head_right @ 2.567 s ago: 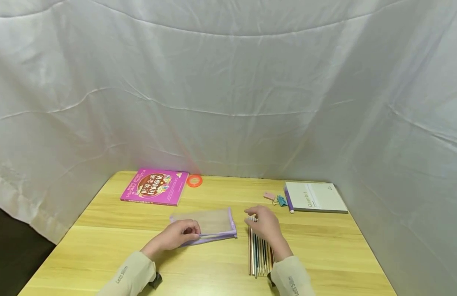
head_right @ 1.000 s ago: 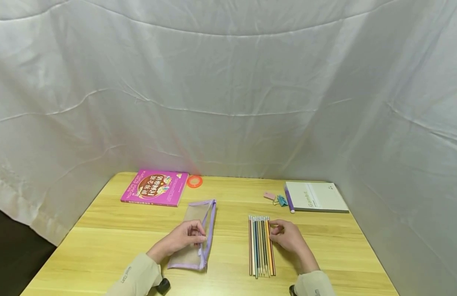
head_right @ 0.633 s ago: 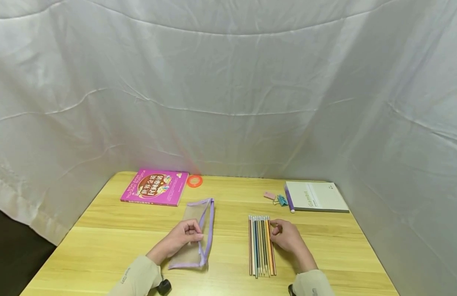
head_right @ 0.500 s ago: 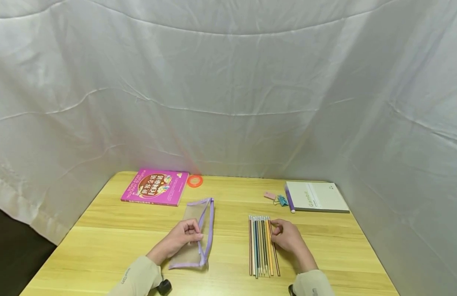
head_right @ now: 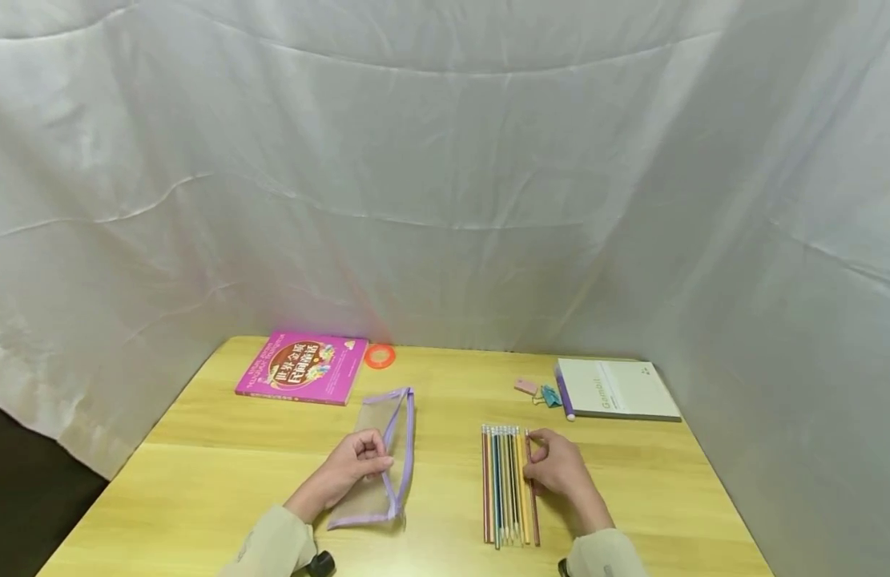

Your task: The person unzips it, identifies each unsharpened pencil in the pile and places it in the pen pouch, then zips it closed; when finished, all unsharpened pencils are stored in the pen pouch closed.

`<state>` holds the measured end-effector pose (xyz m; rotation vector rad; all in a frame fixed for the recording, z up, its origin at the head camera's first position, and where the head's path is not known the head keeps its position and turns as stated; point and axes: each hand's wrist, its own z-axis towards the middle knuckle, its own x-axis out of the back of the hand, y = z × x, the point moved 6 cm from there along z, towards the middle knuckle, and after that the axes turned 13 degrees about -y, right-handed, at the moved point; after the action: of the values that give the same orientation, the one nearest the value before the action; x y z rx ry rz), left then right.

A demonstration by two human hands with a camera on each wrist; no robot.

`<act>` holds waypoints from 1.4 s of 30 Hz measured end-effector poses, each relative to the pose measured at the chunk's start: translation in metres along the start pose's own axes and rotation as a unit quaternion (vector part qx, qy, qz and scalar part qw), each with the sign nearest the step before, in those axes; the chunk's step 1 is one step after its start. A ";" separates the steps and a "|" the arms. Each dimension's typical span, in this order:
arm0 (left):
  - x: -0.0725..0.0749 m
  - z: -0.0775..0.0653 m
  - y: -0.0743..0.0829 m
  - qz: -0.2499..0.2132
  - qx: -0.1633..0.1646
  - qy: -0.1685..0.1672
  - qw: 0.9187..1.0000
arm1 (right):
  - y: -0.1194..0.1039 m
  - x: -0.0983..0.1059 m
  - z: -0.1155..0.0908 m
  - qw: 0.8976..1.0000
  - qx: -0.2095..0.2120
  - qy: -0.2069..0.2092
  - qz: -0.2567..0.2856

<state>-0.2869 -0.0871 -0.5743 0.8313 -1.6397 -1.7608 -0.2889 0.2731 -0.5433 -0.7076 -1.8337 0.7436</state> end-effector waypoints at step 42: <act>0.000 -0.005 0.001 0.016 -0.007 0.000 1.000 | -0.058 -0.015 0.010 0.950 0.133 0.043 0.280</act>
<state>-0.2831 -0.0903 -0.5737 0.7956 -1.6303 -1.7477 -0.3011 0.2230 -0.5113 -1.0758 -1.4182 1.2779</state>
